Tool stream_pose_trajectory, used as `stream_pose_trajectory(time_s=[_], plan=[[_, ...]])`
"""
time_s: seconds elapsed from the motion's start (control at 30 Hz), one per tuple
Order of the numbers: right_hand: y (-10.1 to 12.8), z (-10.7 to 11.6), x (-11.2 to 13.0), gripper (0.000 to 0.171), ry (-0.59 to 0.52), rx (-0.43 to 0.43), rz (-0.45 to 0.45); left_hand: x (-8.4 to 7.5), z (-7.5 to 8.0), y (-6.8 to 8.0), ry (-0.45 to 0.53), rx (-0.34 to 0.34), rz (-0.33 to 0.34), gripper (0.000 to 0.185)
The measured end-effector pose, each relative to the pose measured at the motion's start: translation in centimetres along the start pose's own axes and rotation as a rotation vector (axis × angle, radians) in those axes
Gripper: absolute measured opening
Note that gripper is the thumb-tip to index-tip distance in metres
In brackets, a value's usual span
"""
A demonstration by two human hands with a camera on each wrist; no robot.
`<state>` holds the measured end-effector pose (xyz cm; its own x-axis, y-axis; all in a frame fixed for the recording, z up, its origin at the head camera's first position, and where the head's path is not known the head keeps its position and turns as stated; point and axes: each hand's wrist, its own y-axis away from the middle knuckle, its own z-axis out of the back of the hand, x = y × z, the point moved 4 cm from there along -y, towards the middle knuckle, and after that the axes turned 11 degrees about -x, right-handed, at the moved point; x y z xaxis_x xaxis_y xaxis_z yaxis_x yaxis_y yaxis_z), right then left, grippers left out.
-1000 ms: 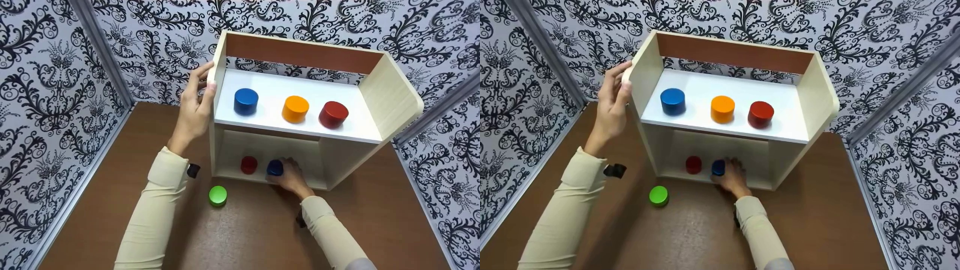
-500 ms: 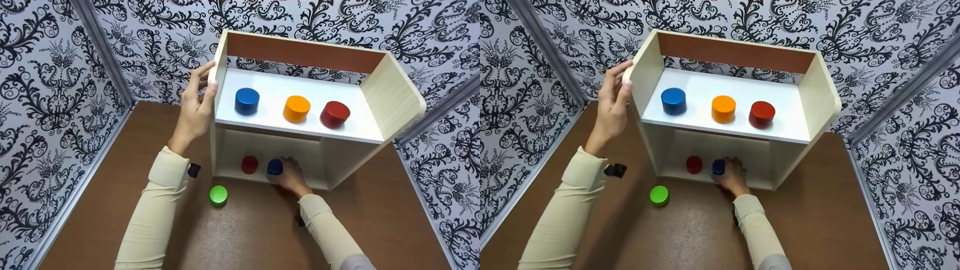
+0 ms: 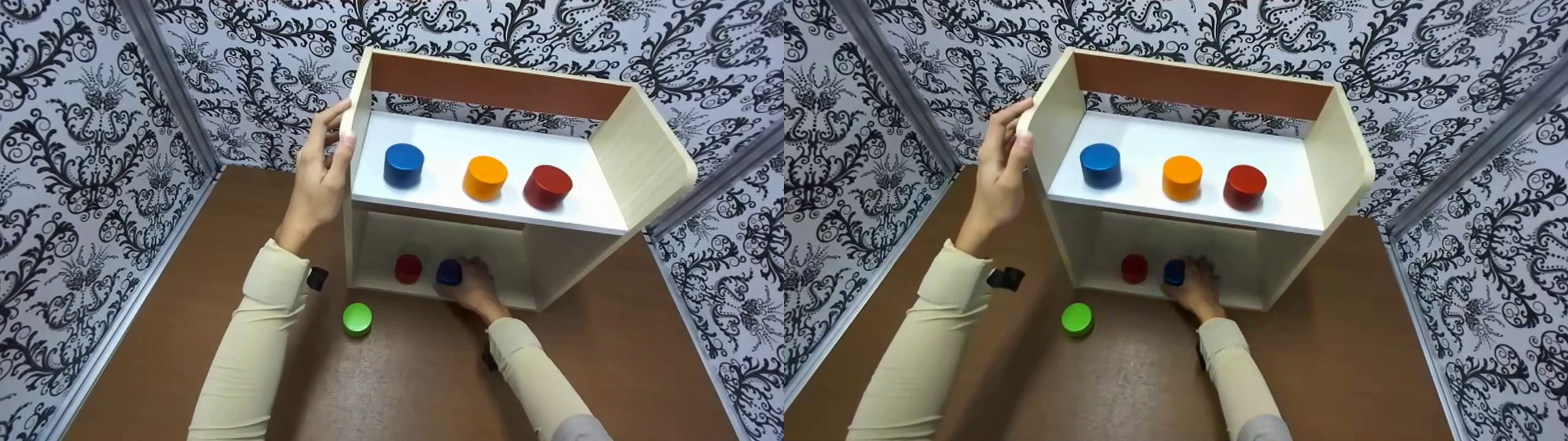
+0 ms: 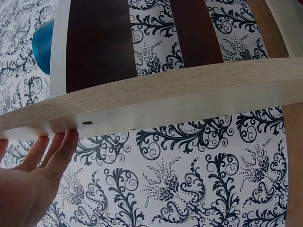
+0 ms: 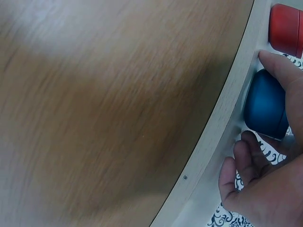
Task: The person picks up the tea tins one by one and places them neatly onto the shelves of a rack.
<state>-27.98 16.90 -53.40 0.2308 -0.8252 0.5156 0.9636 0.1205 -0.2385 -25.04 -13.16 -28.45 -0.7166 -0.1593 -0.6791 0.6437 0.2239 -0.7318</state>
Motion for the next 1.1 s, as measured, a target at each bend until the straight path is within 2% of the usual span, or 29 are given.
stream_pose_trajectory(time_s=[0.4,0.83,1.1], plan=[[0.4,0.2,0.4,0.080,0.022,0.029,-0.014,0.0,0.1,0.1,-0.012,-0.002,0.007,0.044],[1.4,1.5,0.2,0.079,-0.052,-0.021,0.020,0.0,0.1,0.1,-0.013,-0.008,0.004,0.044],[2.4,2.9,0.0,0.078,-0.059,-0.079,0.096,0.0,0.1,0.0,-0.030,-0.004,0.003,0.044]])
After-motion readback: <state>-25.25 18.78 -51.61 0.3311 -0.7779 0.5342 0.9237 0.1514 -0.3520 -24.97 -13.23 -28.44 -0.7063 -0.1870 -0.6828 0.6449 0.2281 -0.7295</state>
